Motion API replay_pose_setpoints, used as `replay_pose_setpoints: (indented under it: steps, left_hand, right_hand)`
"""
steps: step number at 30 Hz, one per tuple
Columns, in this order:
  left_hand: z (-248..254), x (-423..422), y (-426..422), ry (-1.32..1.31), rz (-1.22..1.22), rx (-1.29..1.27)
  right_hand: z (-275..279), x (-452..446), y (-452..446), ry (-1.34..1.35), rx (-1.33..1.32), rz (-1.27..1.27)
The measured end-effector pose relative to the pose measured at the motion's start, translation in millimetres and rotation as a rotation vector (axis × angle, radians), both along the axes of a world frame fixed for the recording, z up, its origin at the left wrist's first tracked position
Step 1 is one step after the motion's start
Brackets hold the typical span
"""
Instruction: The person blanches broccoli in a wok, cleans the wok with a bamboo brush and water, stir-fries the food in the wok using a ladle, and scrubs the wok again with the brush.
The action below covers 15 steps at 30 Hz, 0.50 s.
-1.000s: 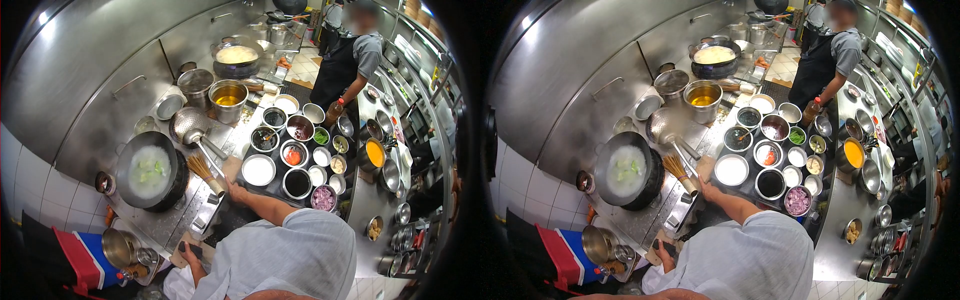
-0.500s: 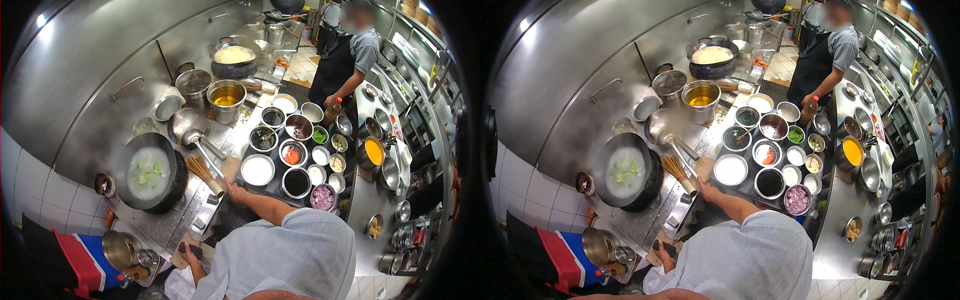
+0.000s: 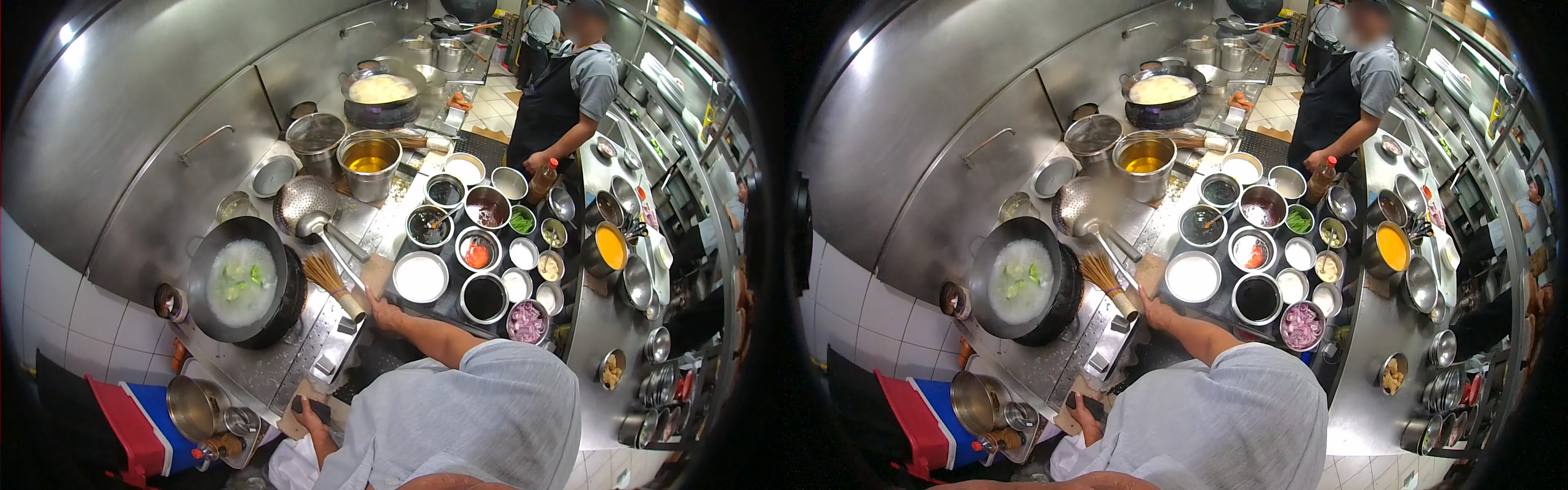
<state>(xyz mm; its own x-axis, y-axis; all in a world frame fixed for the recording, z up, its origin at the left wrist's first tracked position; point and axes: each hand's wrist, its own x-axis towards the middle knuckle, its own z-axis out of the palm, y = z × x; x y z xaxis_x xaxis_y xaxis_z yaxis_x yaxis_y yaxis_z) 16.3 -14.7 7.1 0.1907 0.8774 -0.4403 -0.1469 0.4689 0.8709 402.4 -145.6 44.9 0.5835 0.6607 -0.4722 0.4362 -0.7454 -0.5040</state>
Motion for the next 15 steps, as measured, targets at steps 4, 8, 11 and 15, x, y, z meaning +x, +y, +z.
replay_pose_setpoints:
  steps: [4,8,11,15]
  left_hand:
    - [-1.0,-1.0,2.5,0.069,-0.026,0.096]
    - [-2.3,-1.9,2.4,0.058,0.026,-0.024]
    - [-12.4,-6.0,5.8,0.05,0.019,0.005]
    - [10.4,-1.4,0.5,0.13,0.035,0.051]
  right_hand:
    - [6.9,0.5,-1.2,0.014,-0.019,0.037]
    - [7.2,-0.2,-1.8,-0.061,-0.028,0.077]
    - [-45.3,5.9,2.0,-0.211,0.004,0.115]
    - [-36.0,5.0,5.6,-0.184,-0.033,0.107]
